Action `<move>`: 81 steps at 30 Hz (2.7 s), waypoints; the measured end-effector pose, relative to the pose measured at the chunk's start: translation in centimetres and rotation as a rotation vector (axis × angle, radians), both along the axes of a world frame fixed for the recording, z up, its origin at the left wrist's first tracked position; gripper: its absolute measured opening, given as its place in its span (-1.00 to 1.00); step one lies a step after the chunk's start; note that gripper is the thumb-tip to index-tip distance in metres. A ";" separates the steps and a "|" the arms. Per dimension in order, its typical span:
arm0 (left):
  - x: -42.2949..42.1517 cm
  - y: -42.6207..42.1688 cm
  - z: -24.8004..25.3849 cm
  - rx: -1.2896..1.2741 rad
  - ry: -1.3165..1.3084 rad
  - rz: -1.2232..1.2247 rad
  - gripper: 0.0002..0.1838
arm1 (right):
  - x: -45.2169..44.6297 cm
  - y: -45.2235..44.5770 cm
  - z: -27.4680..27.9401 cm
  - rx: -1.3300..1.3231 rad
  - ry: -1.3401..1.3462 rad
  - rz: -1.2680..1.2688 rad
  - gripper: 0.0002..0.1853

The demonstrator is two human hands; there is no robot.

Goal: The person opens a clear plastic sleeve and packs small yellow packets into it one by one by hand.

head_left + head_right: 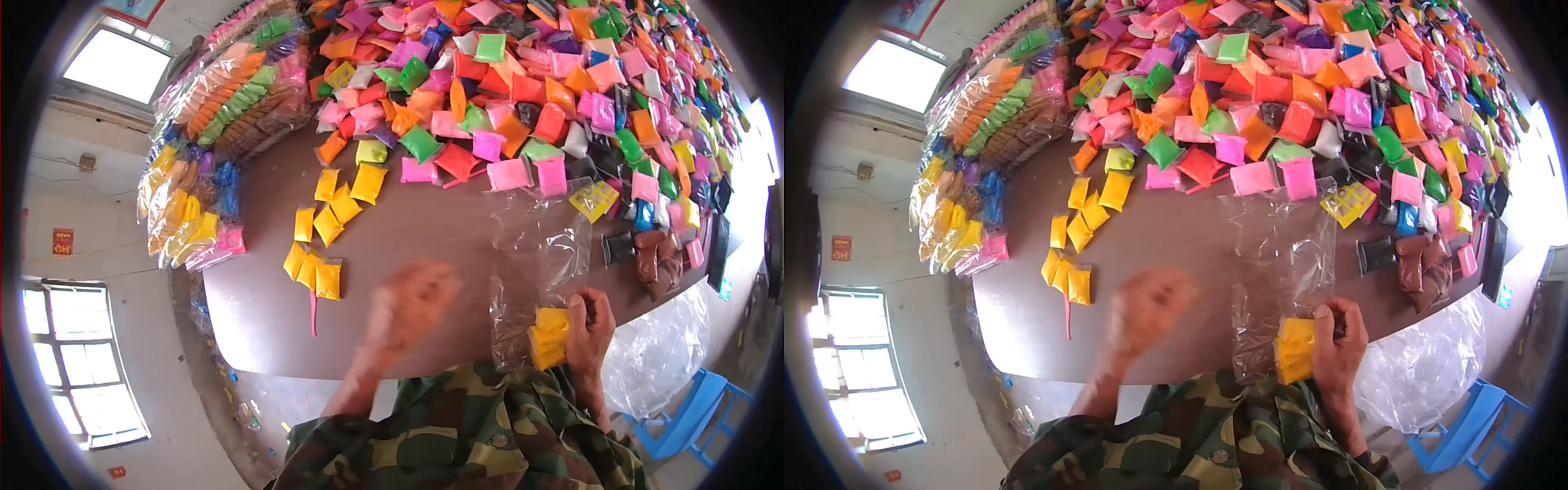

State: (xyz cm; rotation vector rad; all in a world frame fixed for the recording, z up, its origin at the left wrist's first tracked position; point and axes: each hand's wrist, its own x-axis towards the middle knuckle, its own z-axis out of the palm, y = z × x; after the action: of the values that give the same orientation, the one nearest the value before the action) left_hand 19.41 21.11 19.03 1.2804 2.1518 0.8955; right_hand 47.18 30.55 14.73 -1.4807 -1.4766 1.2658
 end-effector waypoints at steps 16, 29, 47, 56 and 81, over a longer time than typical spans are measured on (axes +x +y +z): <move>-10.6 -6.2 -0.4 -0.321 0.347 0.181 -0.55 | 0.2 0.2 -0.2 0.041 0.013 -0.003 -0.87; -6.9 -4.0 1.2 -0.291 0.199 0.006 -0.70 | 0.1 0.1 0.1 -0.054 0.122 -0.007 -0.86; 6.7 4.9 -2.1 0.063 -0.661 -0.398 -0.80 | 0.1 0.2 1.0 -0.056 0.136 -0.006 -0.82; 6.6 5.8 -1.7 0.238 -0.039 -0.598 -0.68 | 0.3 -0.2 0.1 -0.161 0.288 -0.053 -0.79; 6.4 5.2 -0.4 0.144 -0.156 -0.709 -0.71 | 2.0 -0.5 0.7 -0.231 0.309 0.123 -0.61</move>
State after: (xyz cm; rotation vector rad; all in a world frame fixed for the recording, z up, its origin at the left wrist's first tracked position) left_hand 25.76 26.28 18.61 1.8021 1.3626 0.8052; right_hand 49.17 30.09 15.44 -1.2774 -1.2647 1.7033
